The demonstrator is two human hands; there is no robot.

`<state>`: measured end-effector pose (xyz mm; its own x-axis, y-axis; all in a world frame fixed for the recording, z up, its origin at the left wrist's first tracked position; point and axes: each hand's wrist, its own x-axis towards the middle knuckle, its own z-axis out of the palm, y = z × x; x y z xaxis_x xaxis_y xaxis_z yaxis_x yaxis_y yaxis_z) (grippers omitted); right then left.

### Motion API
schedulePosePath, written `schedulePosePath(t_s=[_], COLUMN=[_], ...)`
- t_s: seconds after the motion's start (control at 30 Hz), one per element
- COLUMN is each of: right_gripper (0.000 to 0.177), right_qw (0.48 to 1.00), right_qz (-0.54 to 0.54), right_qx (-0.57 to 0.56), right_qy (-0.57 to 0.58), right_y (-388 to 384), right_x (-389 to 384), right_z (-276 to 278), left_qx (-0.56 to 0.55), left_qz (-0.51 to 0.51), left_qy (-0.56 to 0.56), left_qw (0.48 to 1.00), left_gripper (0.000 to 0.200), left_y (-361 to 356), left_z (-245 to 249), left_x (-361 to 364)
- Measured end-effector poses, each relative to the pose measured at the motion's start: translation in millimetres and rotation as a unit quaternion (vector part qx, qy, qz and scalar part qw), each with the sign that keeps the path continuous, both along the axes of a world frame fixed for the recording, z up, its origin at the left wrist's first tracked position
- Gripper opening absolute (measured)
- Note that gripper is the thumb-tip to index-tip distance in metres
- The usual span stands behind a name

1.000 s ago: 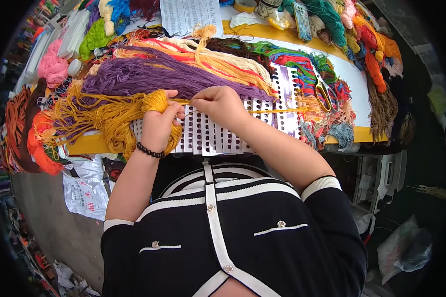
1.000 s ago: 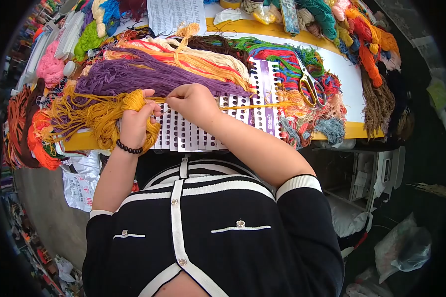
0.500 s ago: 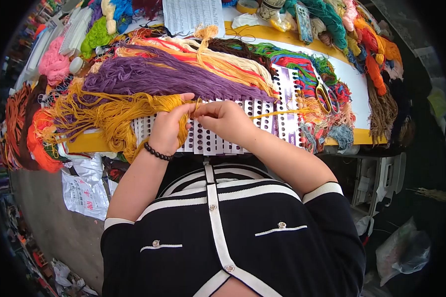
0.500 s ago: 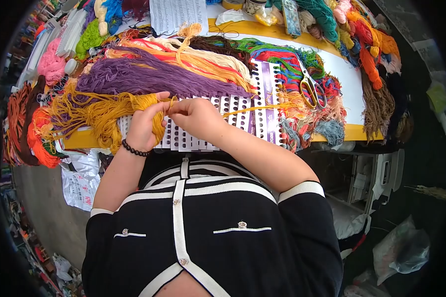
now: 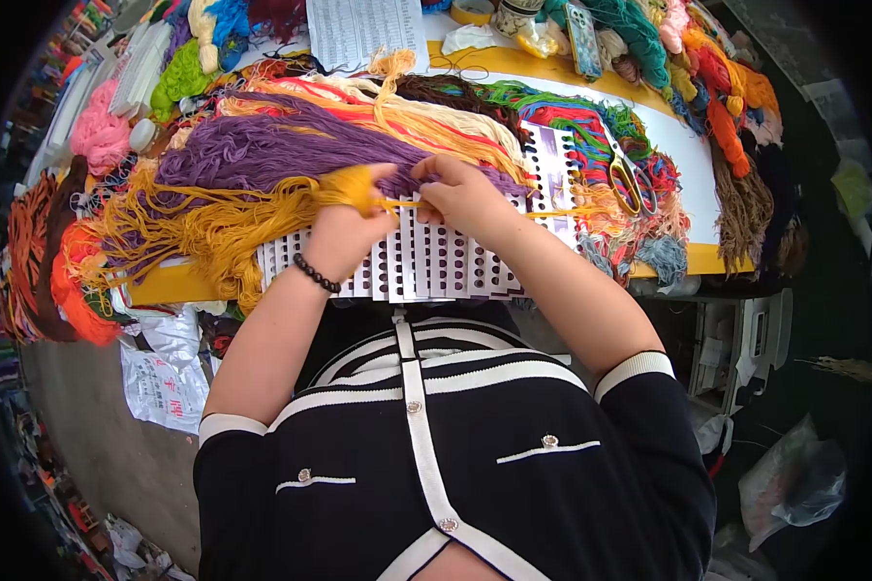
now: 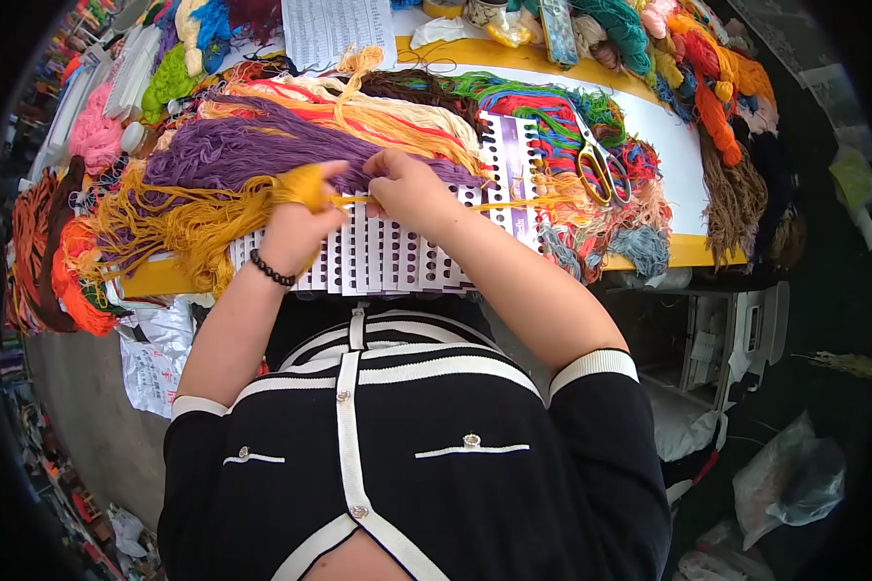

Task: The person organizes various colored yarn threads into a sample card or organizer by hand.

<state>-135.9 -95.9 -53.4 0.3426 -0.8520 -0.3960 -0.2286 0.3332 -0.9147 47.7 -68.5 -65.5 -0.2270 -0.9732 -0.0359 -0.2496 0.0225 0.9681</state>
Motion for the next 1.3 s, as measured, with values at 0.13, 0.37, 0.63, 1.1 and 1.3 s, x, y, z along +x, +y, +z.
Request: schedulePosePath(t_s=[0.13, 0.37, 0.63, 1.1, 1.3], right_gripper=[0.03, 0.024, 0.013, 0.015, 0.013], right_qw=[0.98, 0.975, 0.981, 0.966, 0.96], right_qz=[0.085, 0.116, 0.021, 0.017, -0.02], right_qx=[-0.08, -0.074, -0.192, 0.038, -0.009], right_qy=[0.159, 0.176, -0.011, -0.254, -0.28], right_y=[-9.6, -13.4, 27.9, 47.9, 49.8], right_x=[0.8, 5.2, 26.7, 46.8, 47.6], right_z=[-20.7, -25.3, 40.2, 60.7, 53.6], left_qx=[0.095, -0.017, 0.006, 0.101, 0.152], left_qz=[0.148, 0.255, 0.041, 0.012, -0.028], left_qy=[0.196, 0.343, 0.069, 0.255, 0.208], left_qw=[0.965, 0.904, 0.997, 0.962, 0.966], left_gripper=[0.04, 0.04, 0.036, 0.048, 0.043], left_y=[-13.6, -18.1, 31.4, 57.4, 54.4], left_z=[21.6, 100.5, 73.9, 78.2, 71.2], left_x=[52.5, 153.3, 79.8, 11.5, 34.7])
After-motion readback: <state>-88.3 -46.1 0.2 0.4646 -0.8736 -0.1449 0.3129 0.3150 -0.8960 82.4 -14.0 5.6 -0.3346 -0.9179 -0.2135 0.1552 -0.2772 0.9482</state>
